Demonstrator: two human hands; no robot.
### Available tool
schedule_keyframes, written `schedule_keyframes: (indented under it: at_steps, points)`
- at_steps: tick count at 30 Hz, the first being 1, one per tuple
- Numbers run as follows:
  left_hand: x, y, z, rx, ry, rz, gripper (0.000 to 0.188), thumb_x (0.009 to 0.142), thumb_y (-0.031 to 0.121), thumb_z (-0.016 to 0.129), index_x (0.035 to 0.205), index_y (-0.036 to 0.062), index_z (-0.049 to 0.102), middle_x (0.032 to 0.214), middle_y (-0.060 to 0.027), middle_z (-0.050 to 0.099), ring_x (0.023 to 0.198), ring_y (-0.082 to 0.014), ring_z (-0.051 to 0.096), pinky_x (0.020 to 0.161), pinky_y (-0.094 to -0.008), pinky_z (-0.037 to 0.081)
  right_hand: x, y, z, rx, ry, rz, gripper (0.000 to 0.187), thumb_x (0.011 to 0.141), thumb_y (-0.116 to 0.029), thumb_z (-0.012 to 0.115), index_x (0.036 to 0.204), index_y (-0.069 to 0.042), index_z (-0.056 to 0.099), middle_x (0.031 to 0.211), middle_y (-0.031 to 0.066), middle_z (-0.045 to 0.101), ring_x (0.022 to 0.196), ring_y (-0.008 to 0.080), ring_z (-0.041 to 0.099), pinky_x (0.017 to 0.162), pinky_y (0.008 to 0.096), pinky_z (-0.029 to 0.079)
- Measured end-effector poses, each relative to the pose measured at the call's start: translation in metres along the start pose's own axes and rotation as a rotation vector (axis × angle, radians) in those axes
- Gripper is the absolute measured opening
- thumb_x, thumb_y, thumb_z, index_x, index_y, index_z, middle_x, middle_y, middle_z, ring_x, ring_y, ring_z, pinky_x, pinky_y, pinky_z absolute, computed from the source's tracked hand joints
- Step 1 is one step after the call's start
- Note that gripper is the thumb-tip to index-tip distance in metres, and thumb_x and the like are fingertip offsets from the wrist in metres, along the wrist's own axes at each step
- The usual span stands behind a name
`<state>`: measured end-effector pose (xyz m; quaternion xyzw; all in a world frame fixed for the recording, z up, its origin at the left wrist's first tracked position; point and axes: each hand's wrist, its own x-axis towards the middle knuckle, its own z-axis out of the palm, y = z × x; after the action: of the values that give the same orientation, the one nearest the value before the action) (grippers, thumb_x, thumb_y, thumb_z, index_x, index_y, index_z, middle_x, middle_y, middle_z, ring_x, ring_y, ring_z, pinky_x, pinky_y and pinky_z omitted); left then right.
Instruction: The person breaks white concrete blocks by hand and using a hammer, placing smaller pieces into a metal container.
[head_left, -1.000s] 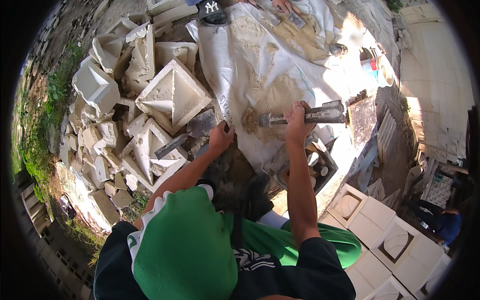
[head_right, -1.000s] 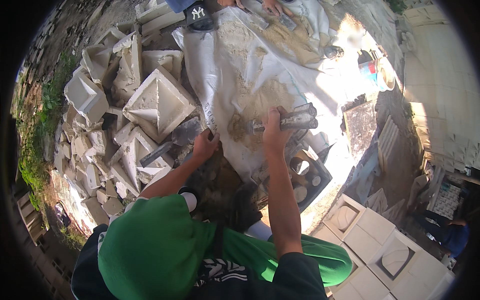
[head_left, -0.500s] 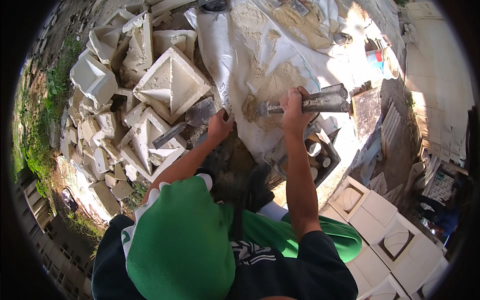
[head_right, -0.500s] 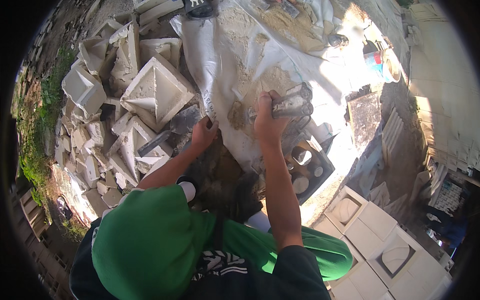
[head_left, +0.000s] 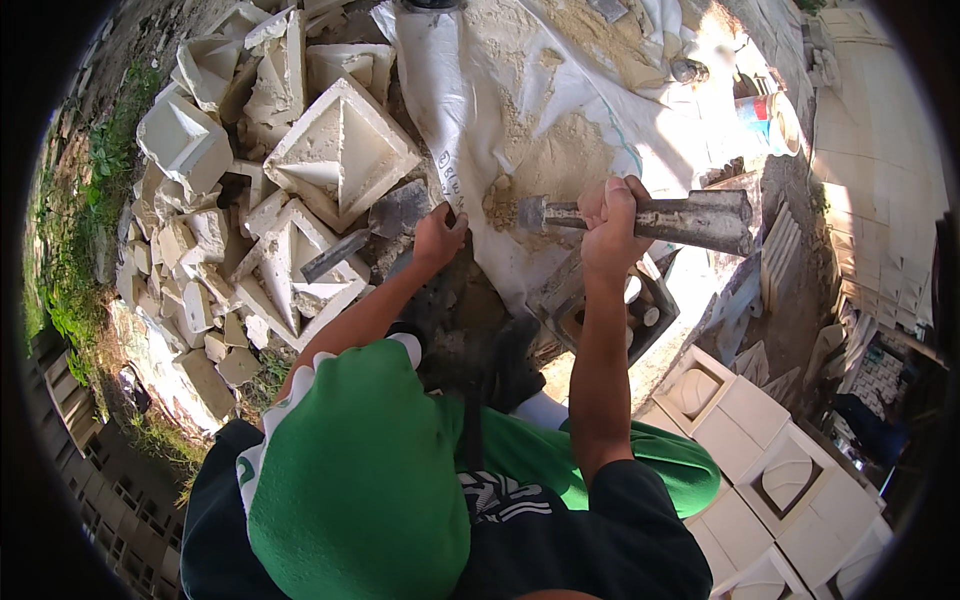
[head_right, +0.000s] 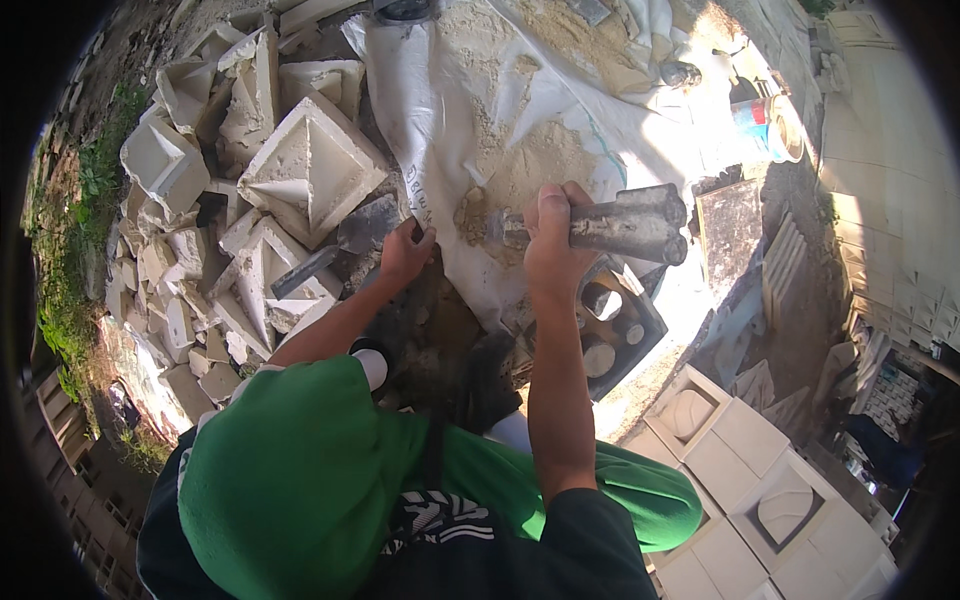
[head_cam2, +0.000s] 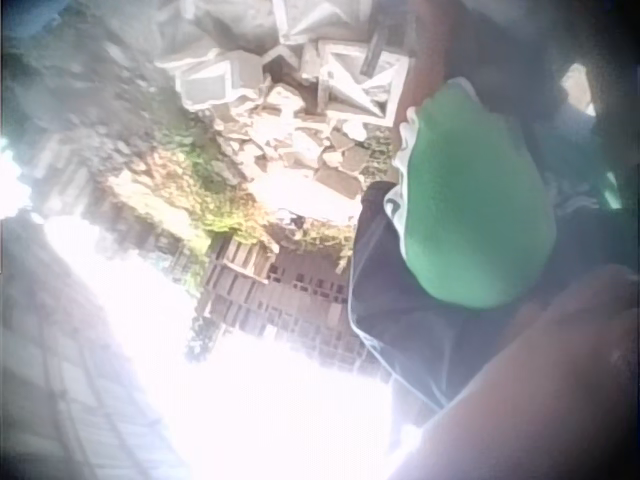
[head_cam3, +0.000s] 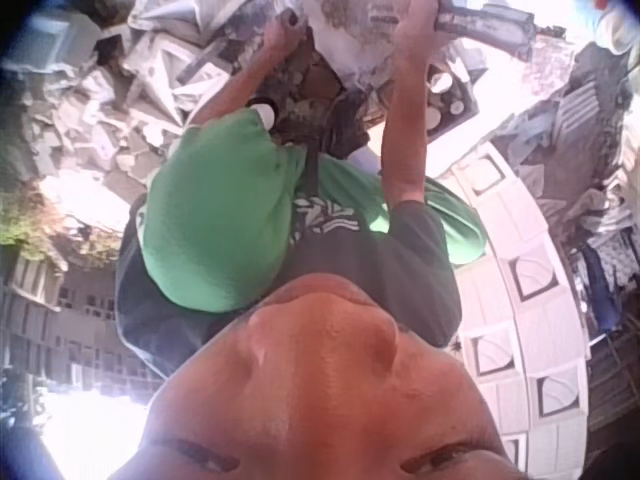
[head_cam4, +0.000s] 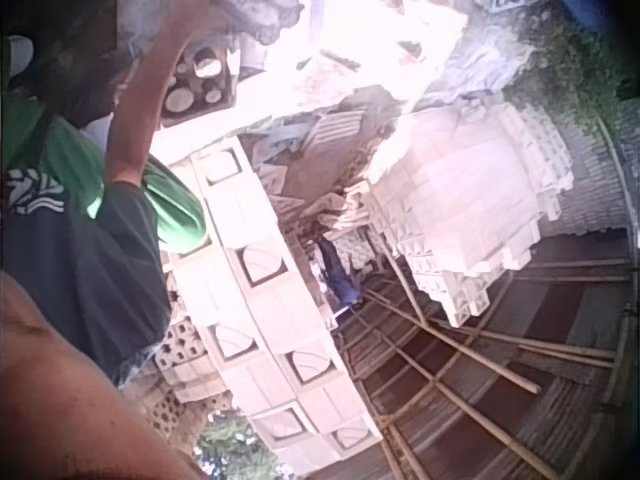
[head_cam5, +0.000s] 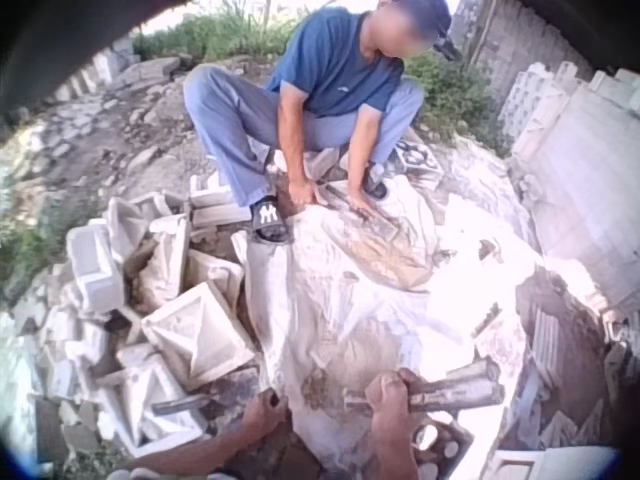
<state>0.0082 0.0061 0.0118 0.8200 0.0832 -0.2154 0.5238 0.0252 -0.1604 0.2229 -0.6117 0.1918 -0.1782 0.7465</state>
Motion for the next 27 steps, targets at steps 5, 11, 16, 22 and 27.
schedule_keyframes:
  at_steps: [5, 11, 16, 22, 27]
  points:
    - [0.002, -0.002, 0.000, 0.043, 0.001, 0.000, 0.031, 0.083, 0.028, 0.059, 0.081, -0.0034, 0.058, 0.065, -0.0143, 0.064, 0.053, -0.0212, 0.065, 0.056, -0.0336, 0.051, 0.003, 0.084, -0.013, -0.049, -0.019, -0.082, 0.030, 0.085, -0.008, 0.048, 0.061, -0.012, 0.030, 0.052, -0.0032, 0.030, 0.045, 0.0075, 0.028, 0.043, 0.0255, 0.023]
    - [0.000, -0.006, -0.006, 0.015, 0.003, -0.007, 0.031, 0.083, 0.028, 0.060, 0.080, -0.0032, 0.058, 0.065, -0.0145, 0.064, 0.054, -0.0218, 0.066, 0.056, -0.0342, 0.051, 0.001, 0.058, -0.003, -0.129, -0.123, 0.007, 0.030, 0.085, -0.010, 0.048, 0.060, -0.010, 0.031, 0.051, -0.0030, 0.030, 0.046, 0.0070, 0.029, 0.044, 0.0254, 0.023]
    - [-0.002, 0.008, -0.006, -0.001, -0.009, -0.010, 0.031, 0.082, 0.028, 0.060, 0.079, -0.0031, 0.057, 0.064, -0.0144, 0.064, 0.055, -0.0220, 0.066, 0.057, -0.0350, 0.051, -0.004, 0.023, -0.004, -0.067, -0.074, -0.029, 0.031, 0.085, -0.010, 0.048, 0.060, -0.009, 0.030, 0.052, -0.0028, 0.031, 0.047, 0.0072, 0.029, 0.044, 0.0256, 0.024]
    - [-0.005, 0.012, -0.006, -0.006, 0.001, 0.012, 0.030, 0.083, 0.027, 0.060, 0.078, -0.0023, 0.056, 0.061, -0.0136, 0.063, 0.054, -0.0220, 0.065, 0.056, -0.0349, 0.051, 0.004, 0.078, -0.004, -0.117, -0.124, 0.013, 0.030, 0.085, -0.009, 0.050, 0.061, -0.008, 0.033, 0.054, -0.0026, 0.034, 0.048, 0.0068, 0.030, 0.046, 0.0244, 0.024]
    - [-0.009, 0.001, -0.007, -0.029, -0.009, 0.004, 0.027, 0.083, 0.025, 0.059, 0.079, -0.0013, 0.057, 0.060, -0.0136, 0.062, 0.052, -0.0222, 0.065, 0.055, -0.0348, 0.052, 0.003, 0.033, 0.003, -0.052, -0.101, -0.047, 0.030, 0.084, -0.009, 0.051, 0.060, -0.011, 0.032, 0.053, -0.0032, 0.031, 0.046, 0.0069, 0.028, 0.044, 0.0248, 0.024]
